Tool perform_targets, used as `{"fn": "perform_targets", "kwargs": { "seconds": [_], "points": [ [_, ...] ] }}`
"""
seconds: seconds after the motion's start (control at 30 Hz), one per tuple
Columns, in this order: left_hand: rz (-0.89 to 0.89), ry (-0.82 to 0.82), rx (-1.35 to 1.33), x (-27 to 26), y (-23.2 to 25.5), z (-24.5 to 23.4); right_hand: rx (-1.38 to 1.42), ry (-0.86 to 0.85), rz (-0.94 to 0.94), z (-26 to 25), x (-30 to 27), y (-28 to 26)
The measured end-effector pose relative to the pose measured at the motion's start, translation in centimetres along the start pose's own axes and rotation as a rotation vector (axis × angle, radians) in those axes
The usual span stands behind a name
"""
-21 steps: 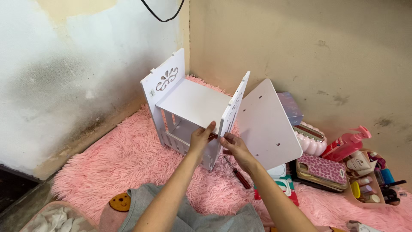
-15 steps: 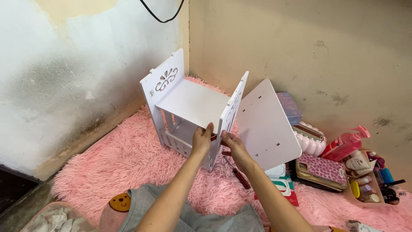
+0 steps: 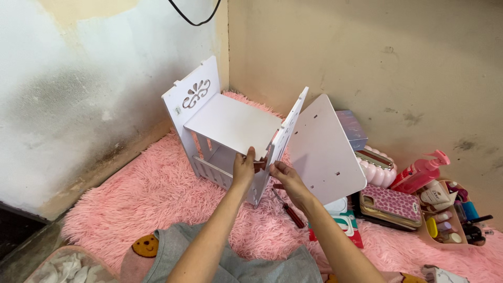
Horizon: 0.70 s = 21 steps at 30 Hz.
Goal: The person assembles a white plastic storage unit on a pink rug. They connect side panels, insert a top shelf, and fit a slatted front panel into the frame.
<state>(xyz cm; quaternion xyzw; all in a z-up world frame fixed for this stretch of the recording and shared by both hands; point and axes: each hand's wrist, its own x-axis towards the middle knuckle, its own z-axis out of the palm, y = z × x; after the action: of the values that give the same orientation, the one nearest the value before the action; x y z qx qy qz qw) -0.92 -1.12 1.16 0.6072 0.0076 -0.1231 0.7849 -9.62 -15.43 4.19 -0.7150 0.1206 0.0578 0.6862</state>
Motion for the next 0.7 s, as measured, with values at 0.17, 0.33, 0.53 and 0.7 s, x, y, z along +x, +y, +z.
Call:
{"fn": "perform_targets", "kwargs": {
  "seconds": [0.17, 0.33, 0.53, 0.7],
  "points": [
    [0.115, -0.212, 0.411, -2.2, 0.7, -3.3, -0.159, -0.051, -0.084, 0.3, -0.8, -0.4],
    [0.078, -0.394, 1.059, -4.5, 2.6, -5.4, -0.252, -0.055, -0.152, 0.4, -1.2, -0.9],
    [0.596, -0.399, 1.554, -4.3, 0.6, -6.4, -0.266, -0.018, -0.124, 0.0, -1.7, -1.0],
    [0.692, -0.388, 1.610, -2.8, -2.1, -6.3, -0.199, -0.044, -0.167, -0.7, -1.9, -0.4]
  ]
}}
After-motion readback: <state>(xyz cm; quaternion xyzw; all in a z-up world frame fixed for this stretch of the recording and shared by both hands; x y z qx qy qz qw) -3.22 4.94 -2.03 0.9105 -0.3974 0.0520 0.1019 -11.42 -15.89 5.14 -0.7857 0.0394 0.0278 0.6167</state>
